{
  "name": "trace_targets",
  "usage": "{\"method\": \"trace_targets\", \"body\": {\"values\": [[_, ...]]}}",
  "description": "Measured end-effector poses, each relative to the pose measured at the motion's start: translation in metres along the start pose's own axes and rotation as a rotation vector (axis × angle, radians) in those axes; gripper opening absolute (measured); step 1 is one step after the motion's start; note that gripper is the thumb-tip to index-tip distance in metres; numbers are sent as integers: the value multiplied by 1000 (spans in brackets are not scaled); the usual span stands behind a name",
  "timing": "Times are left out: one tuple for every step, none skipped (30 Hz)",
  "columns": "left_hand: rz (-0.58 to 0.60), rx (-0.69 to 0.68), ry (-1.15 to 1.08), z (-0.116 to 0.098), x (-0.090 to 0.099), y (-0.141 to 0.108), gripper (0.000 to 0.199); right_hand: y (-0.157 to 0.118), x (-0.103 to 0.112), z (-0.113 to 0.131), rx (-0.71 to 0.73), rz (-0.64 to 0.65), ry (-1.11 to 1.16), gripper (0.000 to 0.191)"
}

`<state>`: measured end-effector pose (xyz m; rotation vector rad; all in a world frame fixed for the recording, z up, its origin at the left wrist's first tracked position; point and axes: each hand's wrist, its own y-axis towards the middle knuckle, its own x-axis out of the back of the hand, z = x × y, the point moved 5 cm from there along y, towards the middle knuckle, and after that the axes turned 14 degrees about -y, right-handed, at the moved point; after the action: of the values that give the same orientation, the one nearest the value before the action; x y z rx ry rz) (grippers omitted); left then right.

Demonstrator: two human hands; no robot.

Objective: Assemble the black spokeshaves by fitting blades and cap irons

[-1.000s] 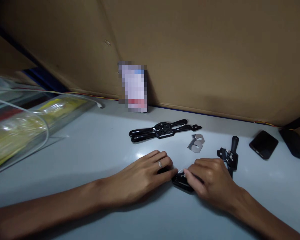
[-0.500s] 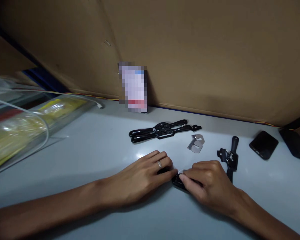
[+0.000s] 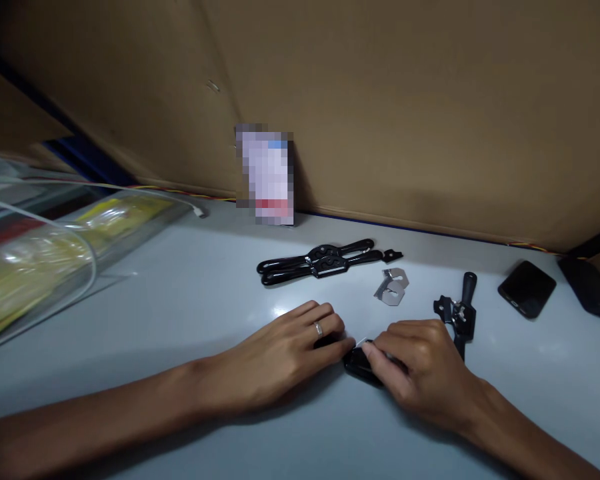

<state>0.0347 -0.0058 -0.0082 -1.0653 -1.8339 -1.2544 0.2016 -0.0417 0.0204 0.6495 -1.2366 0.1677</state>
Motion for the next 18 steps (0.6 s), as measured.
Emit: {"method": "trace_targets", "body": {"values": [[1, -1, 2, 0, 0, 0, 22, 0, 0, -3, -32, 5, -10, 42], [1, -2, 7, 0, 0, 0, 22, 0, 0, -7, -68, 12, -33, 42], [5, -4, 12, 0, 0, 0, 21, -1, -1, -11, -98, 22, -63, 43], [9, -4, 17, 0, 0, 0, 20, -1, -2, -14, -118, 35, -90, 44], [12, -4, 22, 0, 0, 1, 20, -1, -3, -16, -126, 47, -106, 45], [12, -2, 28, 0, 0, 1, 19, -1, -4, -17, -125, 58, -111, 45], [9, 0, 32, 0, -1, 1, 18, -1, -5, -17, -121, 63, -108, 45], [6, 1, 35, 0, -1, 1, 18, -1, -5, -16, -116, 64, -100, 44], [4, 1, 35, 0, -1, 1, 18, -1, -5, -14, -110, 61, -94, 44], [4, -2, 36, 0, -1, 1, 18, -1, -5, -13, -104, 57, -93, 44], [9, -2, 36, 0, -1, 1, 17, -1, -5, -11, -96, 54, -98, 44], [14, -3, 34, -1, -1, 1, 17, -1, -5, -9, -85, 56, -107, 43], [19, -3, 33, -1, -1, 1, 17, -2, -5, -8, -74, 61, -118, 43], [17, -3, 31, -1, -1, 1, 17, -2, -5, -7, -62, 67, -130, 43], [18, 0, 29, -1, 0, 1, 17, -2, -5, -6, -51, 73, -139, 43], [16, -1, 26, -1, 0, 1, 17, -3, -6, -5, -40, 77, -142, 43], [15, -2, 23, -1, 0, 1, 18, -3, -6, -5, -30, 77, -141, 43], [13, -6, 21, -1, 0, 1, 18, -3, -5, -5, -26, 76, -137, 43]]}}
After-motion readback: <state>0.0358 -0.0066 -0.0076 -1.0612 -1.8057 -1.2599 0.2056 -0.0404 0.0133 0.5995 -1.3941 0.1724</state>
